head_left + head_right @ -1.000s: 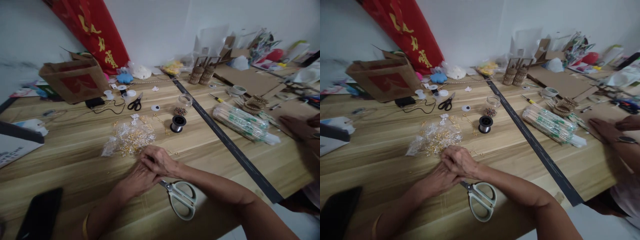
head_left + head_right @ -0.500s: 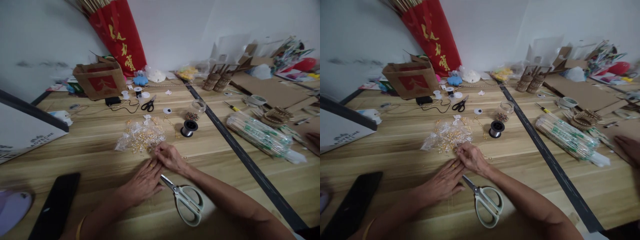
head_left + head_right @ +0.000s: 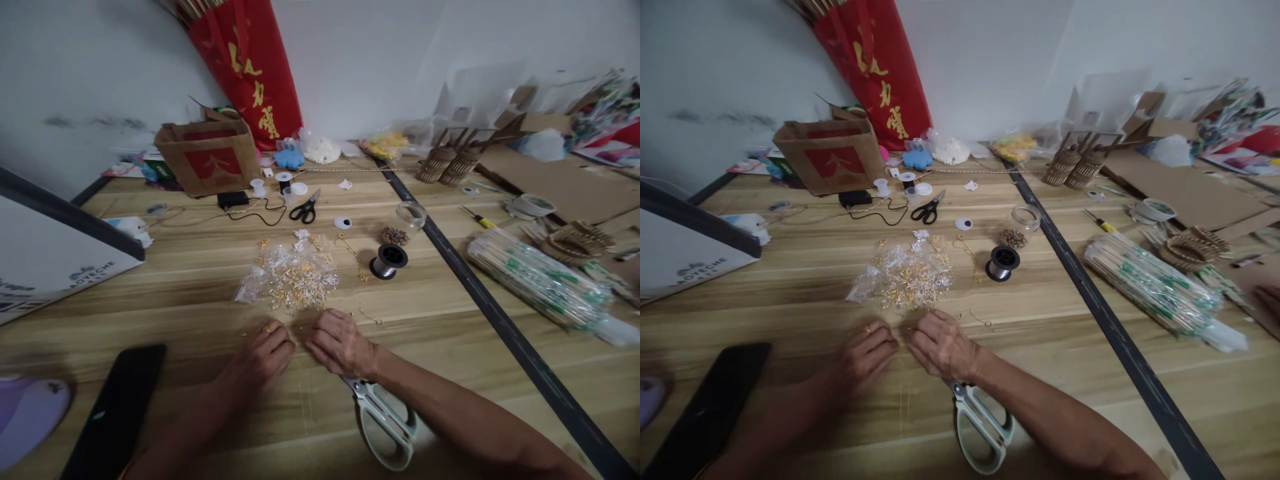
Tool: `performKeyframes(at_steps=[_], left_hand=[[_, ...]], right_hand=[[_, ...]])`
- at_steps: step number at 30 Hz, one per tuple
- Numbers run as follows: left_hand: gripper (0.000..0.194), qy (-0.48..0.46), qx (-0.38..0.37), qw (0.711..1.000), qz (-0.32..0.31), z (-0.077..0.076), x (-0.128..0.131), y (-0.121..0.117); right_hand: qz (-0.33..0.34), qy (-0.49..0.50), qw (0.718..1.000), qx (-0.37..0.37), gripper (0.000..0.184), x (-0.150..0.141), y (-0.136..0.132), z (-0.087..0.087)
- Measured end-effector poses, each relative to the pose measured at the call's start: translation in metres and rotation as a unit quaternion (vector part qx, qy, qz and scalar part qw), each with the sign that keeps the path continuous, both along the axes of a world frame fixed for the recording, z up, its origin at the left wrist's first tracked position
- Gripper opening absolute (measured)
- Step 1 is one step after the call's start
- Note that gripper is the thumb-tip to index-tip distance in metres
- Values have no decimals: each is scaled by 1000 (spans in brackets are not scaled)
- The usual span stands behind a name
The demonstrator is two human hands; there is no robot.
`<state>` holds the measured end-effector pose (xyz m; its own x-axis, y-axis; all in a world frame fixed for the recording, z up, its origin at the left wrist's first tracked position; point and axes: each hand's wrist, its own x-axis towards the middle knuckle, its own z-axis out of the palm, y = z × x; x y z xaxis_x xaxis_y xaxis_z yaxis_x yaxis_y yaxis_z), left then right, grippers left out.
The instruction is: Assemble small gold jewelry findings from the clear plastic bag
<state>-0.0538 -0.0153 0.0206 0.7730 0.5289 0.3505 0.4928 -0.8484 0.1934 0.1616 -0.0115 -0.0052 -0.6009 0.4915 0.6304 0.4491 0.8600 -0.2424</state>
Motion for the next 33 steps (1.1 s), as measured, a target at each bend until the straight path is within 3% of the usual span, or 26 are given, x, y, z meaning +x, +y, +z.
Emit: performKeyframes(at_steps=[5, 13, 18, 24, 33], left_hand=[[25, -28, -10, 998, 62, -3, -4, 27], [22, -34, -8, 995, 97, 4, 4, 63], [18, -44, -28, 995, 83, 6, 11, 73], [16, -70, -52, 993, 77, -2, 15, 78], [13, -186, -70, 962, 190, -9, -12, 95]], right_hand=[[34, -35, 999, 7, 9, -1, 1, -3], [38, -62, 997, -11, 12, -1, 1, -7], [43, -52, 998, -20, 14, -2, 3, -3], [45, -56, 997, -28, 13, -1, 3, -1], [40, -19, 999, -16, 13, -1, 4, 1]])
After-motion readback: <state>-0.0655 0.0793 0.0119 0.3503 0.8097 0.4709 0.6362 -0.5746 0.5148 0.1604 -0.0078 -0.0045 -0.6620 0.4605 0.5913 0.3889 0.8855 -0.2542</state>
